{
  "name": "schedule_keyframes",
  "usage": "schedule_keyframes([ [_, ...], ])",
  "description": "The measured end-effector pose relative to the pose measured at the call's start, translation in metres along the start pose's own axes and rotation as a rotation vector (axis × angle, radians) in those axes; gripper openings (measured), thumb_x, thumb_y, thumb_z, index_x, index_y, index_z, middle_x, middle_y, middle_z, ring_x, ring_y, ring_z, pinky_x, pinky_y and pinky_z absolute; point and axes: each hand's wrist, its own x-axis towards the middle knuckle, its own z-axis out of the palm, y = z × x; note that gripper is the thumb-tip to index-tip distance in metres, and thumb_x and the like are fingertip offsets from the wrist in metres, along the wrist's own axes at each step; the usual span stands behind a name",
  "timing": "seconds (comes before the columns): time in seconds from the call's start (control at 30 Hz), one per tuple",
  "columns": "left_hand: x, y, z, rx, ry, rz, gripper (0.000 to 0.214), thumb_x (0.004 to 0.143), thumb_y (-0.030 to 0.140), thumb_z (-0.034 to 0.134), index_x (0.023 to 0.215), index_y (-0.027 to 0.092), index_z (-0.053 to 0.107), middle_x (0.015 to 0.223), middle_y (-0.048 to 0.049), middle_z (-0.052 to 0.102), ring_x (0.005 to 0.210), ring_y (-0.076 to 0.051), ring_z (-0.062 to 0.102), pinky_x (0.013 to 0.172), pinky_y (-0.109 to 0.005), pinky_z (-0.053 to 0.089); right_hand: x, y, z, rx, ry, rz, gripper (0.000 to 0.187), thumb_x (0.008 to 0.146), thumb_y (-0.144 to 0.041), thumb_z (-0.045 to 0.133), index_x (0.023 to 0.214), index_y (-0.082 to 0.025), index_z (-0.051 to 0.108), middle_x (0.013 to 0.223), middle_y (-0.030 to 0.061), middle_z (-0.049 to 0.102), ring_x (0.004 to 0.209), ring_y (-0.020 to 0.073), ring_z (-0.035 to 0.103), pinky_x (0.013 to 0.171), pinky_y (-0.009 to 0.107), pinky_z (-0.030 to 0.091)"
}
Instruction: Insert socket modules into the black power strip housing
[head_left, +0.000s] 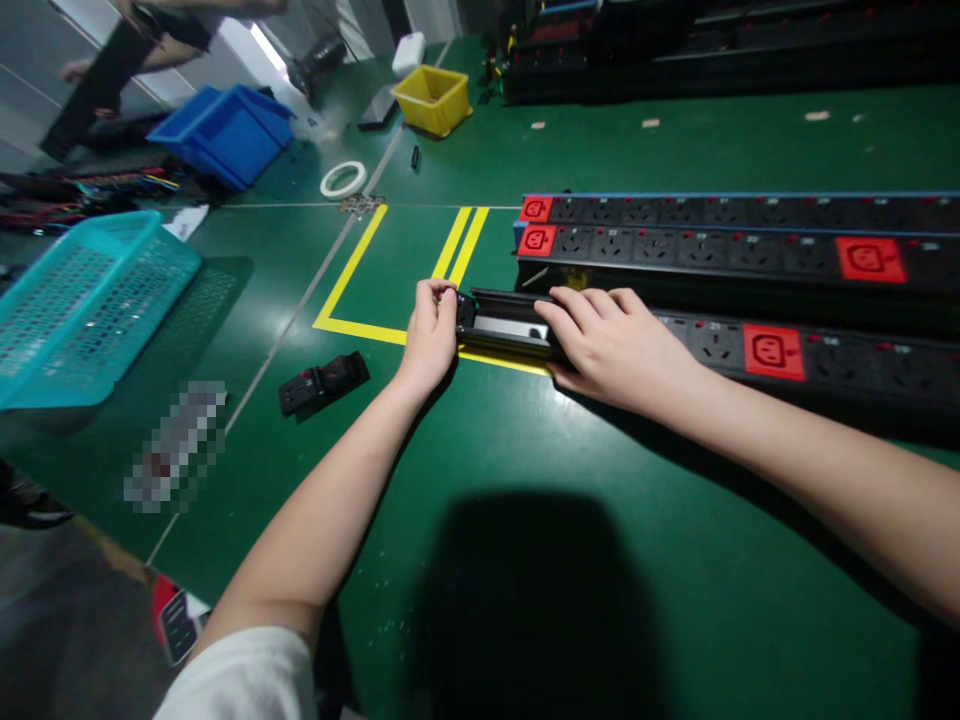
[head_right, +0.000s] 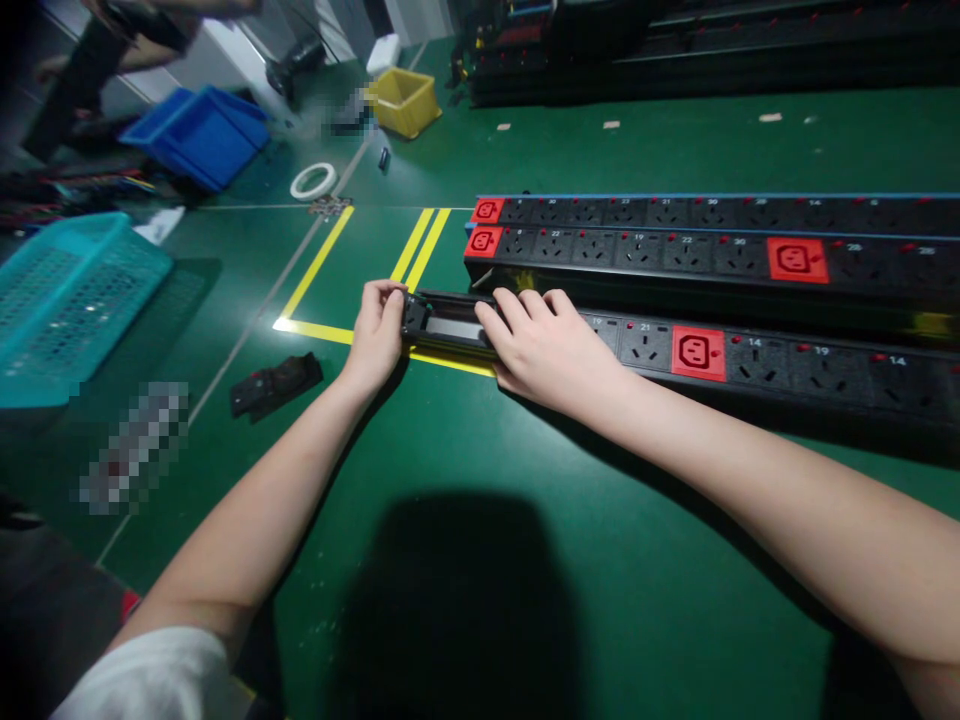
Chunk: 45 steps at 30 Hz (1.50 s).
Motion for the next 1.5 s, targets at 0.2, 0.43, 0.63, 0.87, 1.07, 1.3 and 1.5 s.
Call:
schedule_keyframes([
  [0.2, 0.008, -0.001, 0.000, -0.125, 0.063, -0.064, 0.014, 0.099, 0.036, 0.055, 0.099, 0.025, 0.065, 0.100, -0.0035, 0.070, 0.097, -0.018, 0.067, 0.094, -0.032, 0.054, -0.001, 0.000, 0.001, -0.009, 0.018, -0.009, 0.059, 0.101, -0.034, 0.054, 0.151, -0.004, 0.049, 0.149, 0.0275, 0.059, 0.112, 0.0354, 0.061, 0.087, 0.042, 0.035],
  [0.43, 0.012, 0.003, -0.002, -0.190, -0.012, -0.119, 0.019, 0.095, 0.042, 0.059, 0.095, 0.025, 0.067, 0.100, -0.0041, 0.072, 0.095, -0.019, 0.068, 0.093, -0.031, 0.057, 0.000, 0.000, -0.001, -0.017, 0.003, -0.008, 0.057, 0.101, -0.034, 0.053, 0.150, -0.004, 0.050, 0.147, 0.0271, 0.061, 0.111, 0.0349, 0.061, 0.087, 0.042, 0.036],
  [0.63, 0.012, 0.004, -0.004, -0.217, -0.023, -0.131, 0.030, 0.093, 0.055, 0.061, 0.095, 0.026, 0.068, 0.100, -0.0048, 0.074, 0.098, -0.022, 0.068, 0.092, -0.035, 0.059, 0.000, 0.000, 0.000, 0.013, 0.006, -0.006, 0.058, 0.100, -0.033, 0.055, 0.150, -0.004, 0.050, 0.147, 0.0273, 0.060, 0.112, 0.0345, 0.060, 0.089, 0.042, 0.035],
  [0.87, 0.009, 0.003, 0.000, -0.206, 0.038, -0.118, 0.031, 0.097, 0.055, 0.057, 0.097, 0.026, 0.066, 0.097, -0.0038, 0.071, 0.092, -0.020, 0.067, 0.087, -0.033, 0.058, 0.000, 0.000, 0.000, -0.007, 0.005, -0.013, 0.058, 0.101, -0.034, 0.055, 0.150, -0.004, 0.049, 0.147, 0.0270, 0.060, 0.112, 0.0347, 0.060, 0.088, 0.042, 0.035],
  [1.07, 0.007, -0.004, 0.000, -0.093, 0.064, -0.054, 0.040, 0.102, 0.063, 0.048, 0.100, 0.027, 0.066, 0.100, -0.0043, 0.071, 0.096, -0.020, 0.067, 0.090, -0.032, 0.055, 0.000, 0.000, 0.001, -0.003, 0.014, -0.010, 0.058, 0.100, -0.034, 0.055, 0.150, -0.004, 0.050, 0.147, 0.0271, 0.060, 0.112, 0.0344, 0.060, 0.088, 0.042, 0.035],
  [1.3, 0.006, -0.006, -0.002, -0.062, 0.035, -0.005, 0.046, 0.103, 0.068, 0.044, 0.103, 0.028, 0.067, 0.103, -0.0045, 0.071, 0.100, -0.020, 0.067, 0.093, -0.032, 0.053, 0.000, 0.000, 0.001, -0.030, 0.014, -0.015, 0.058, 0.101, -0.035, 0.055, 0.149, -0.004, 0.049, 0.147, 0.0268, 0.061, 0.111, 0.0346, 0.061, 0.087, 0.042, 0.035],
  [1.5, 0.004, 0.000, -0.002, -0.055, 0.017, 0.043, 0.050, 0.105, 0.068, 0.038, 0.106, 0.029, 0.069, 0.107, -0.0057, 0.071, 0.102, -0.022, 0.065, 0.095, -0.036, 0.053, 0.000, 0.000, 0.000, -0.049, 0.008, -0.017, 0.058, 0.101, -0.035, 0.055, 0.150, -0.005, 0.049, 0.148, 0.0265, 0.060, 0.111, 0.0350, 0.061, 0.086, 0.042, 0.035],
])
